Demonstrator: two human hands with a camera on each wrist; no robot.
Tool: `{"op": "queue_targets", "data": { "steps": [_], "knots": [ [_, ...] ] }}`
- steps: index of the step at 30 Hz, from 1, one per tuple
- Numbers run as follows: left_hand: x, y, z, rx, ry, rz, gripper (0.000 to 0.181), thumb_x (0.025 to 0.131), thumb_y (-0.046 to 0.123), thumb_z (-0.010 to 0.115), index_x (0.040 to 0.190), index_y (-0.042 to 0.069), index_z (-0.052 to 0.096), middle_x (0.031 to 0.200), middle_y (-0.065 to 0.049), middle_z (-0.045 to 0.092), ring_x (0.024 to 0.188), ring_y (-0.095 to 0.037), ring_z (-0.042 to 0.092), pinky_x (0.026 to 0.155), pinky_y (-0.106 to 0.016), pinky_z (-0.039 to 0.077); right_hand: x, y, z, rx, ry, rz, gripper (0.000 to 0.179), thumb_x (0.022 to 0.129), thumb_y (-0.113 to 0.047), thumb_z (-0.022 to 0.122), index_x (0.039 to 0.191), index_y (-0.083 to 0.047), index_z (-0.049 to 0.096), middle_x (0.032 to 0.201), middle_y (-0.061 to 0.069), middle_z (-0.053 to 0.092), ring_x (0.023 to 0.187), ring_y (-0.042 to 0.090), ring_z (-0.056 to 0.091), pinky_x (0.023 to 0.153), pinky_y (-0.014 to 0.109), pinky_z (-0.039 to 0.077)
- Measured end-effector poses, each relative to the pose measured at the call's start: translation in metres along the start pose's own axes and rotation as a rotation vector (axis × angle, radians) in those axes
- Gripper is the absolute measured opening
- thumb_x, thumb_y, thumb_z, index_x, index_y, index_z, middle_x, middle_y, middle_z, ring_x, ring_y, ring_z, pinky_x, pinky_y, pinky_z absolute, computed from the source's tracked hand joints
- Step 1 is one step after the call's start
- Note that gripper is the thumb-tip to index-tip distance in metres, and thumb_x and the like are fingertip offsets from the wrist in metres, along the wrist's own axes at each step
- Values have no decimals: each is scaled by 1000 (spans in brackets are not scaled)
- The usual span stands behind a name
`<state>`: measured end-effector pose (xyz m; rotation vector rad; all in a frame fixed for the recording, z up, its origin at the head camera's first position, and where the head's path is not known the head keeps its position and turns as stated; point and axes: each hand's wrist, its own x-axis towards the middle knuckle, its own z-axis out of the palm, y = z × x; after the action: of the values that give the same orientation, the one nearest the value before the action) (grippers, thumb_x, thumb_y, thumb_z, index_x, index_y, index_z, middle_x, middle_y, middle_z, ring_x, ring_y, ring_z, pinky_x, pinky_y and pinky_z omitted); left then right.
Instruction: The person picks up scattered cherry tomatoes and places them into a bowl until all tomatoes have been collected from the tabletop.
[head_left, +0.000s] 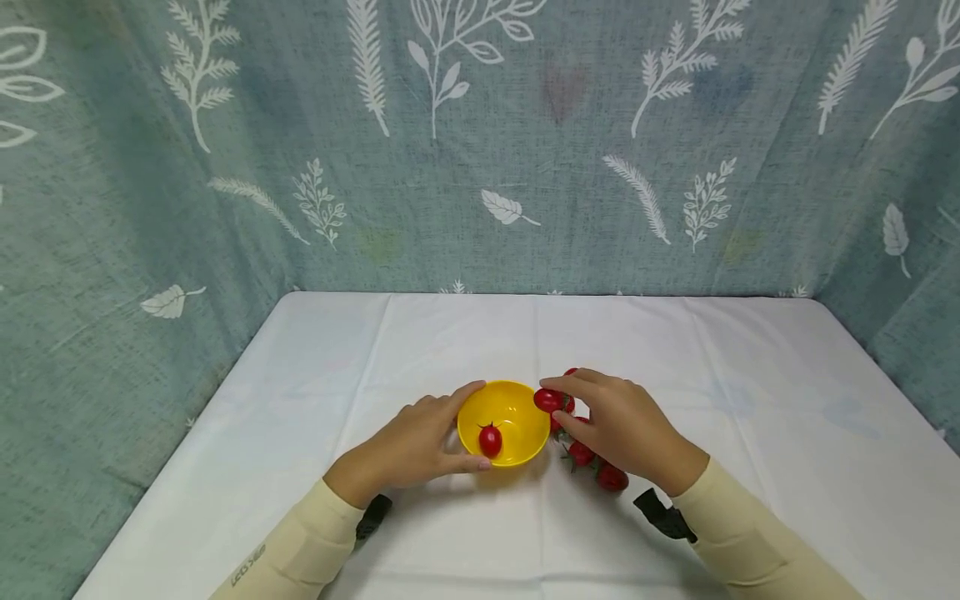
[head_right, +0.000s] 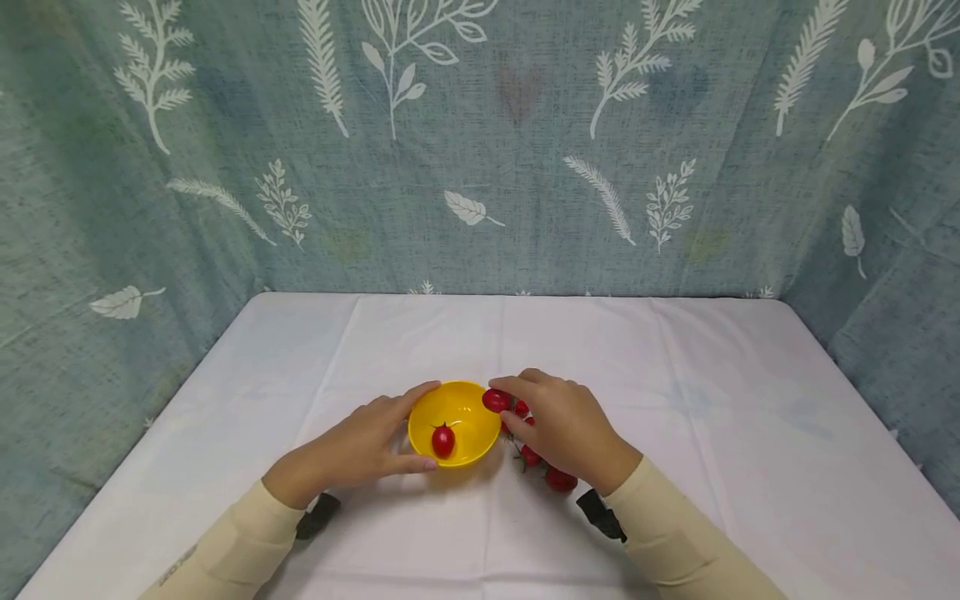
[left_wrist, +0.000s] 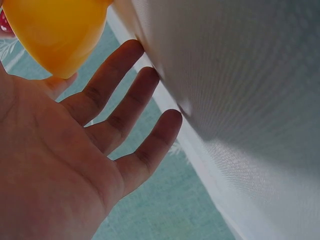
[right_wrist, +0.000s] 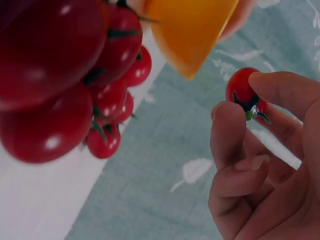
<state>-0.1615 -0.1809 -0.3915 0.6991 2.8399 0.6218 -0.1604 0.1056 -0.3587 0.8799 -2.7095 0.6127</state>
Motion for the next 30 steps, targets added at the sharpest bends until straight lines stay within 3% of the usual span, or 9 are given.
{"op": "queue_targets", "data": {
  "steps": [8, 20, 30],
  "knots": [
    [1, -1, -1, 3, -1, 12, 102, 77, 72, 70, 158, 30, 26, 137, 0, 62, 112, -25, 57, 99, -53, 45, 10, -10, 12, -38, -107, -1, 36, 88, -27, 78, 123, -23, 71, 107, -1, 71, 78, 10, 62, 71, 28, 56],
    [0, 1, -2, 3, 6, 19, 102, 77, 72, 70, 158, 27, 28, 134, 2, 64, 111, -23, 57, 100, -51, 46, 22, -15, 27, -15, -193, 14, 33, 89, -28, 76, 122, -21, 71, 105, 0, 71, 71, 9, 55, 61, 21, 49],
    [-1, 0, -2, 7, 6, 24, 103, 77, 75, 68, 158, 27, 27, 131, 2, 65, 109, -22, 56, 99, -48, 46, 30, -18, 35, -3, -239, 52, 31, 88, -28, 77, 117, -17, 71, 106, -1, 74, 76, 10, 59, 66, 26, 52]
  ]
}}
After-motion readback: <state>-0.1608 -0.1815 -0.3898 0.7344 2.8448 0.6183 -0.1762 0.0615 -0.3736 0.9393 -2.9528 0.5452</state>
